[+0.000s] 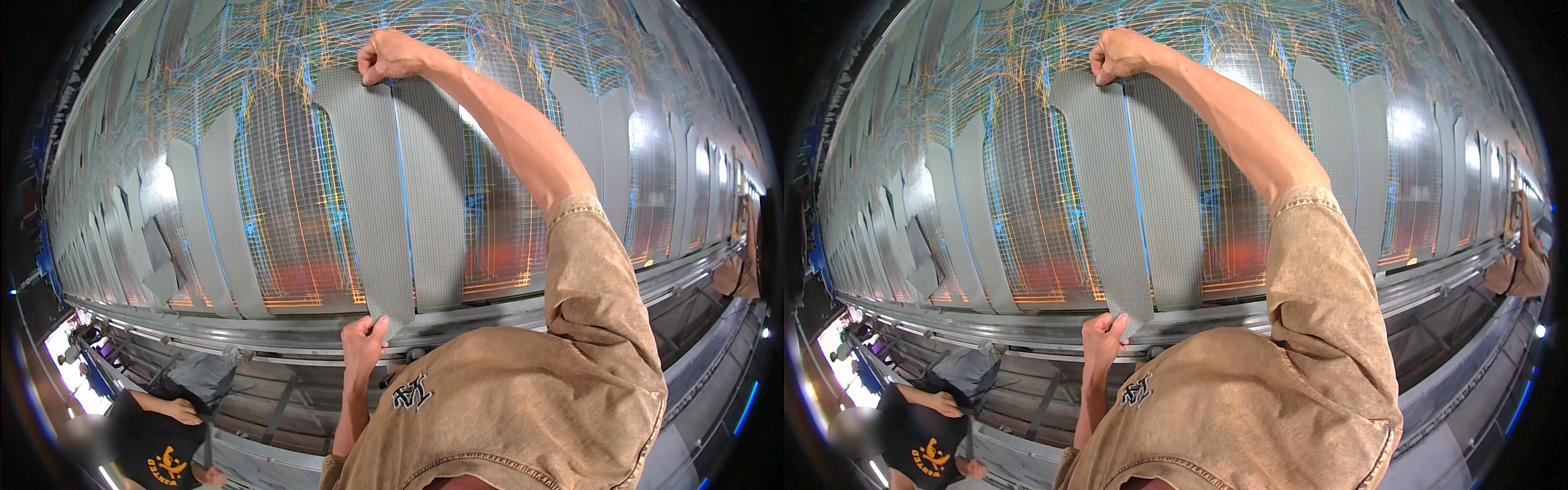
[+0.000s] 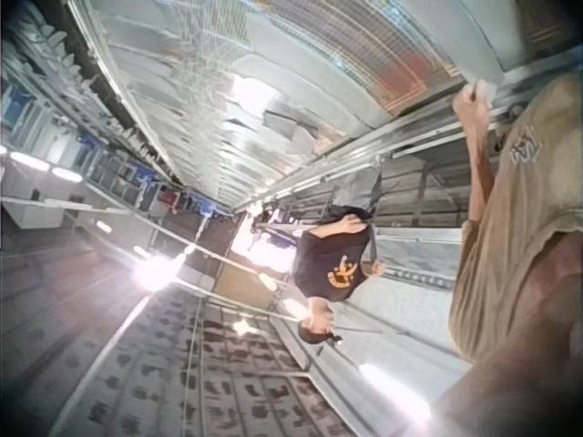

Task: The person walks along a long, curved, transparent surface and repeatedly places rectangular grey sheets onto it. They smooth the sheets down with their hands and adjust their positions to align with the surface.

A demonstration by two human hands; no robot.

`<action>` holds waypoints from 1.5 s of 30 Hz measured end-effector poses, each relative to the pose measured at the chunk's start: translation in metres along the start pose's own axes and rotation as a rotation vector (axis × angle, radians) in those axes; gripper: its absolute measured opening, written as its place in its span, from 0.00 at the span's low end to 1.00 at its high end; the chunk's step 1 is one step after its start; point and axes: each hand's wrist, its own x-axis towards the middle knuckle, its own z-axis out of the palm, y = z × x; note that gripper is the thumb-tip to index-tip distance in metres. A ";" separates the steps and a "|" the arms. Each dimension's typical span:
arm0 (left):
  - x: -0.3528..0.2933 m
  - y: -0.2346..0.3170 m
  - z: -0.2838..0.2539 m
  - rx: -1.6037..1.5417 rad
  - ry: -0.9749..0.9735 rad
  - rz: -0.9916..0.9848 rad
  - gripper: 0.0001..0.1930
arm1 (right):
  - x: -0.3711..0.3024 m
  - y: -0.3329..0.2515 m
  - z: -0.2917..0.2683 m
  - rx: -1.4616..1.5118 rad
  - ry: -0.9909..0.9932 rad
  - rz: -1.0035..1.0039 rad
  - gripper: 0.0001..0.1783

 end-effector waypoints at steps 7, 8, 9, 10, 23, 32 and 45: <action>0.002 -0.005 0.002 -0.032 0.008 -0.013 0.20 | 0.000 0.008 0.004 0.009 0.037 -0.003 0.06; 0.002 -0.004 0.002 -0.038 0.010 -0.025 0.20 | -0.001 0.006 0.004 0.002 0.038 -0.005 0.06; 0.002 -0.002 0.003 -0.038 0.014 -0.041 0.19 | -0.003 0.005 0.004 -0.004 0.039 -0.006 0.06; 0.001 0.002 0.003 -0.038 0.019 -0.057 0.19 | -0.004 0.003 0.004 -0.011 0.040 -0.007 0.06; 0.002 -0.004 0.002 -0.044 0.003 -0.033 0.18 | -0.009 0.001 0.008 -0.049 0.106 -0.008 0.05; 0.003 -0.005 0.002 -0.016 0.011 -0.032 0.21 | -0.006 0.003 0.007 0.005 0.077 0.026 0.06; 0.001 -0.001 0.002 -0.019 0.009 -0.047 0.17 | -0.086 -0.001 -0.021 0.270 0.594 0.092 0.17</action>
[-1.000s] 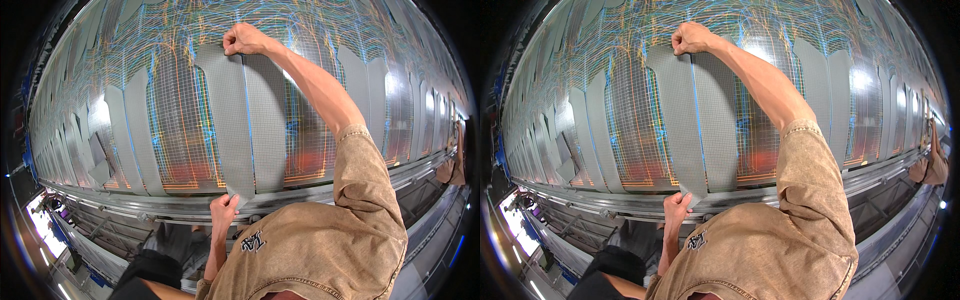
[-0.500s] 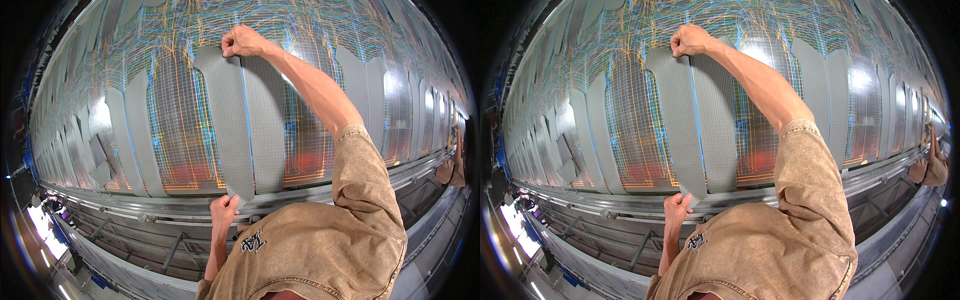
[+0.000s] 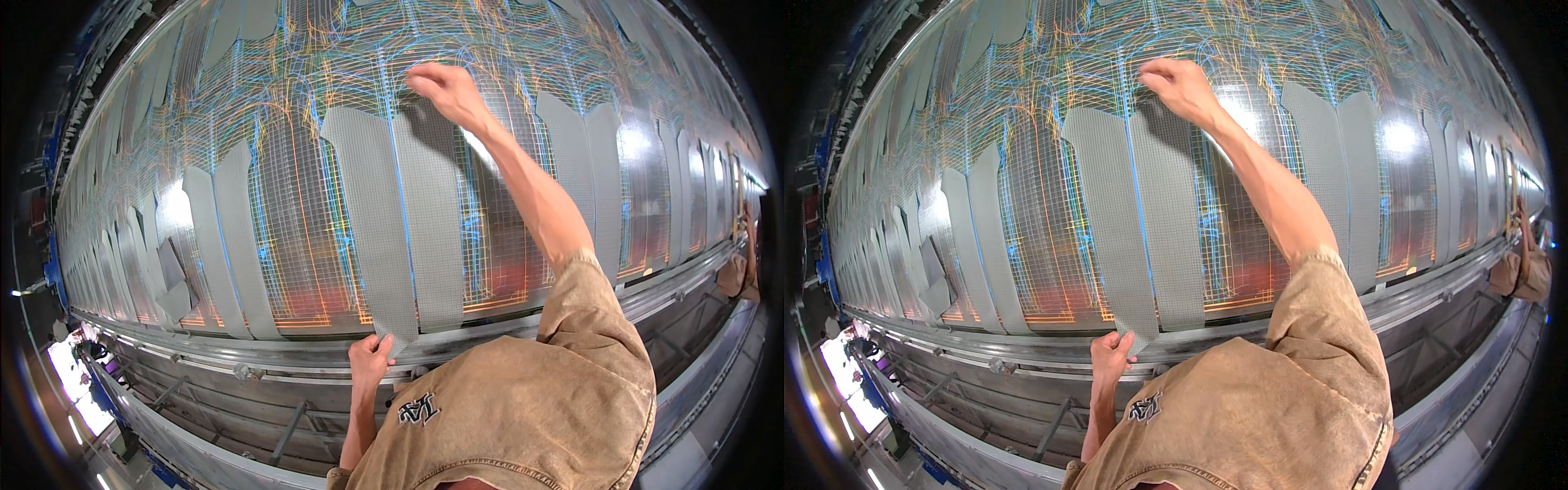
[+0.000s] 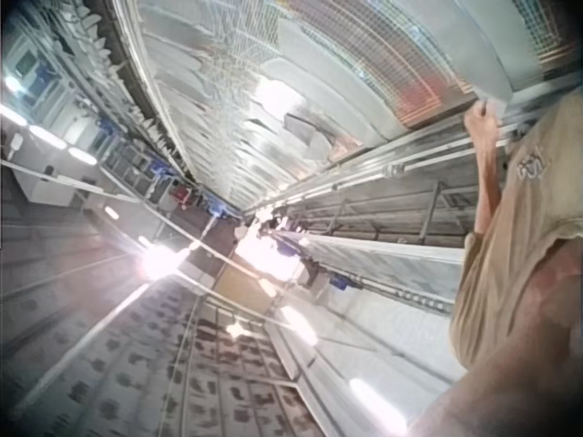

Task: The person walks along a long, curved, transparent surface and repeatedly places rectangular grey sheets onto it. They smooth the sheets down with their hands and adjust their positions to align with the surface.

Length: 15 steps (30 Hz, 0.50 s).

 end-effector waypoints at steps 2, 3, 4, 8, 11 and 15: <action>0.000 0.002 0.001 0.004 0.008 -0.012 0.20 | -0.043 -0.007 -0.007 -0.103 0.097 -0.051 0.16; 0.000 0.003 0.001 0.006 0.013 -0.017 0.23 | -0.066 -0.008 -0.004 -0.128 0.122 -0.081 0.15; 0.000 0.002 0.001 0.006 0.009 -0.005 0.23 | -0.090 -0.011 -0.002 -0.179 0.122 -0.092 0.15; 0.001 -0.004 -0.001 0.003 0.004 0.015 0.23 | -0.153 -0.011 0.010 -0.573 -0.180 -0.357 0.25; 0.003 -0.004 0.001 -0.007 0.009 0.021 0.22 | -0.180 -0.018 0.027 -0.728 -0.418 -0.396 0.37; 0.000 0.002 0.002 0.001 0.011 0.009 0.21 | -0.192 -0.011 0.044 -0.700 -0.529 -0.499 0.40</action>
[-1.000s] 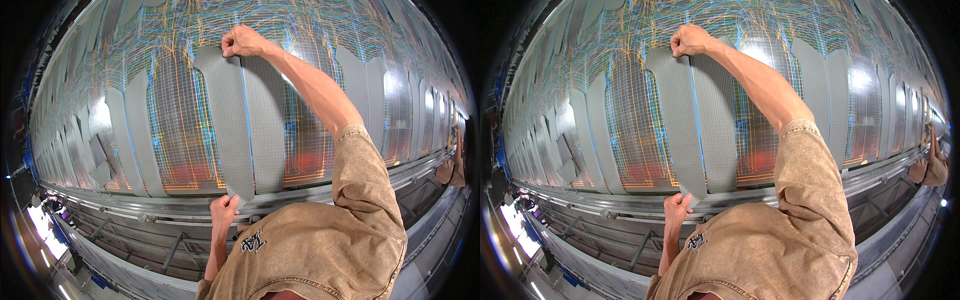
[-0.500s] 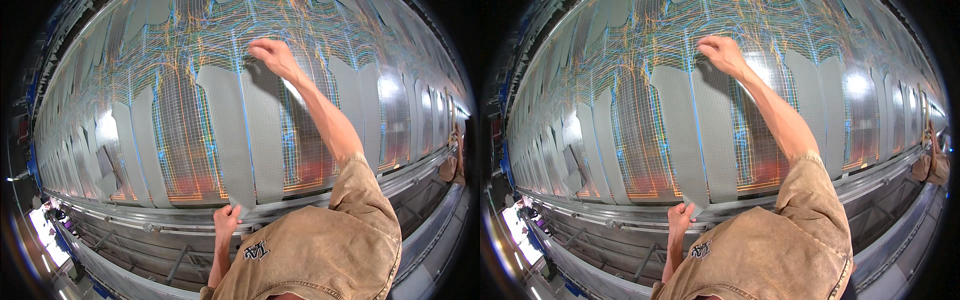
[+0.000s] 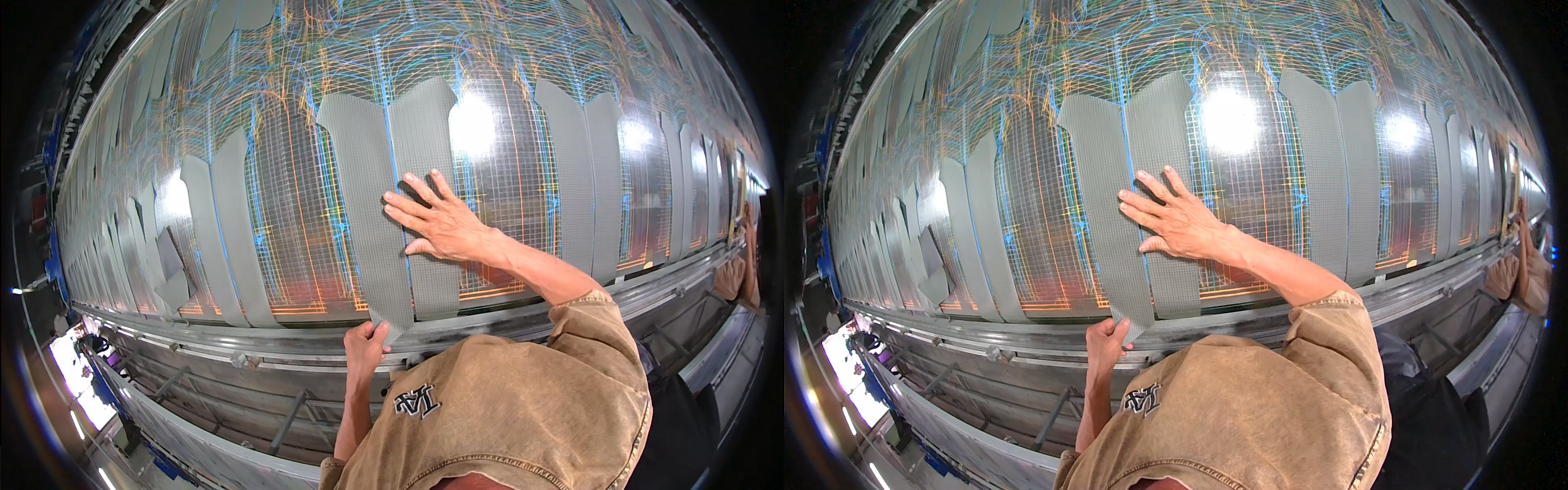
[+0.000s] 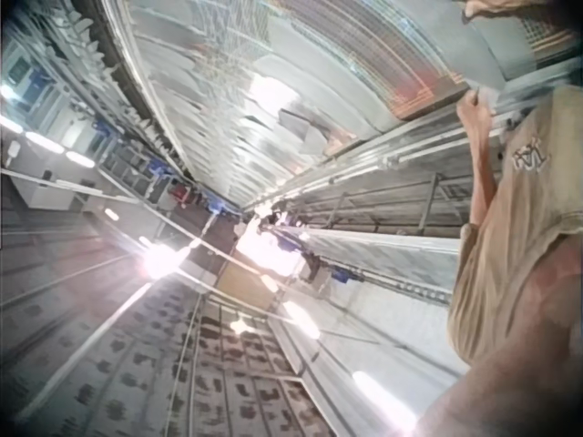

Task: The person walks along a long, curved, transparent surface and repeatedly places rectangular grey sheets onto it. They smooth the sheets down with their hands and adjust their positions to align with the surface.

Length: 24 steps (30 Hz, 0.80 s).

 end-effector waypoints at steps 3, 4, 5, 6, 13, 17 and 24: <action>-0.001 0.001 0.000 0.011 0.012 0.009 0.21 | 0.008 0.010 0.000 -0.078 -0.036 -0.043 0.40; -0.001 0.001 0.000 0.017 0.016 0.015 0.21 | 0.013 0.017 0.000 -0.108 -0.038 -0.043 0.40; -0.001 -0.002 0.001 0.010 0.016 0.010 0.21 | 0.020 0.024 -0.003 -0.138 -0.048 -0.033 0.40; 0.000 -0.004 0.000 0.006 0.015 0.003 0.20 | 0.026 0.032 -0.009 -0.166 -0.058 -0.020 0.40; -0.002 0.004 -0.003 0.029 -0.009 0.026 0.18 | 0.070 0.093 -0.017 -0.253 -0.016 0.058 0.38; -0.002 0.003 -0.003 0.012 -0.014 0.009 0.18 | 0.076 0.092 -0.018 -0.286 -0.022 0.045 0.39; 0.004 -0.010 -0.003 -0.001 -0.034 0.030 0.16 | -0.012 -0.014 0.010 -0.060 -0.198 -0.365 0.44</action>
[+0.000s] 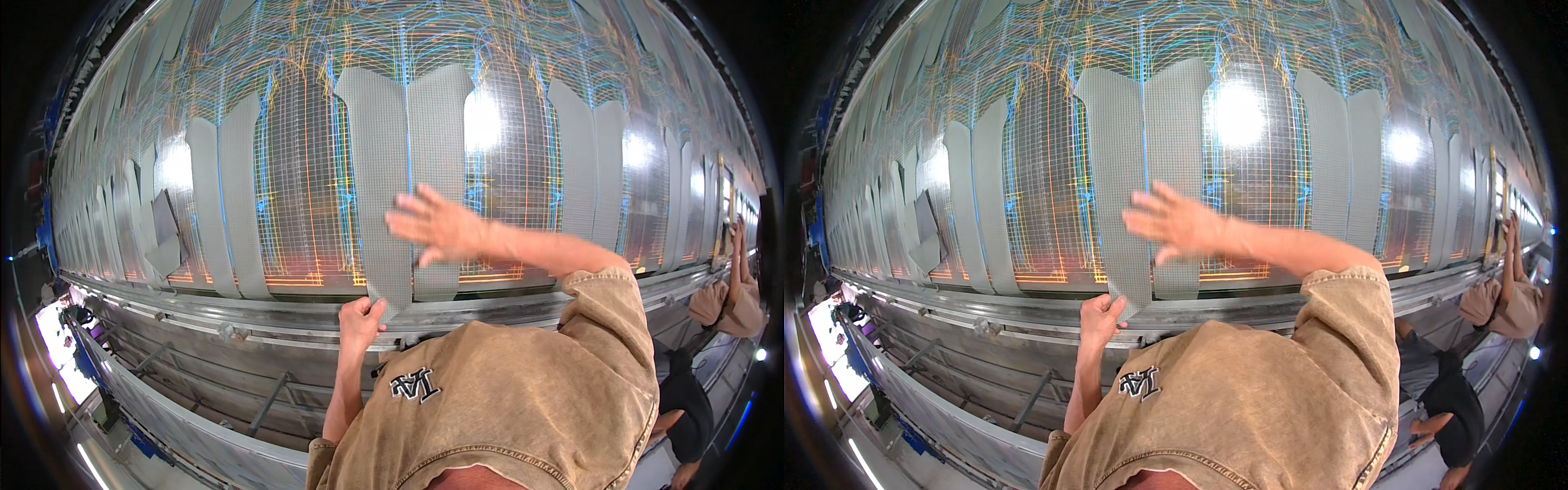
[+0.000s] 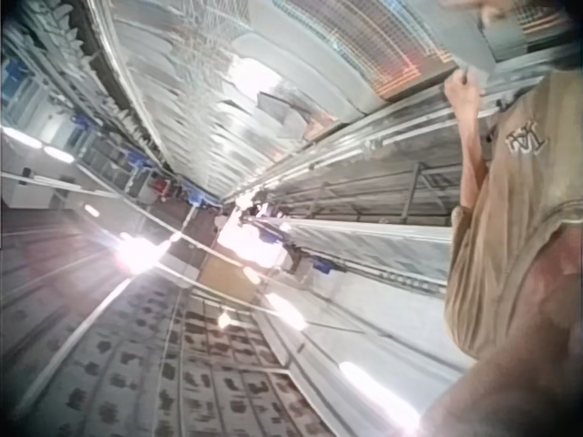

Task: The person walks along a long, curved, transparent surface and repeatedly places rectangular grey sheets onto it. They smooth the sheets down with their hands and adjust their positions to align with the surface.

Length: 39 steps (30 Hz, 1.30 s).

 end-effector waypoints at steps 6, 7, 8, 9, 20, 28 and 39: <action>-0.001 0.009 0.003 -0.050 0.009 0.019 0.12 | -0.014 -0.064 0.015 0.142 -0.040 -0.014 0.43; -0.003 0.012 0.004 -0.083 0.012 0.019 0.12 | -0.008 -0.054 0.012 0.113 -0.007 0.054 0.41; -0.004 0.009 0.003 -0.109 0.034 0.029 0.11 | 0.003 -0.043 0.007 0.079 0.032 0.117 0.40; -0.004 0.002 0.002 -0.139 0.056 0.037 0.10 | 0.013 -0.035 0.002 0.045 0.068 0.178 0.38; -0.028 -0.010 -0.030 0.696 0.498 0.759 0.12 | 0.037 -0.107 0.023 0.217 0.248 0.502 0.49; -0.026 -0.024 -0.026 0.881 0.420 0.691 0.16 | 0.042 -0.122 0.033 0.114 0.270 0.535 0.53; -0.018 -0.035 -0.023 1.019 0.464 0.843 0.13 | 0.036 -0.119 0.032 0.076 0.299 0.493 0.56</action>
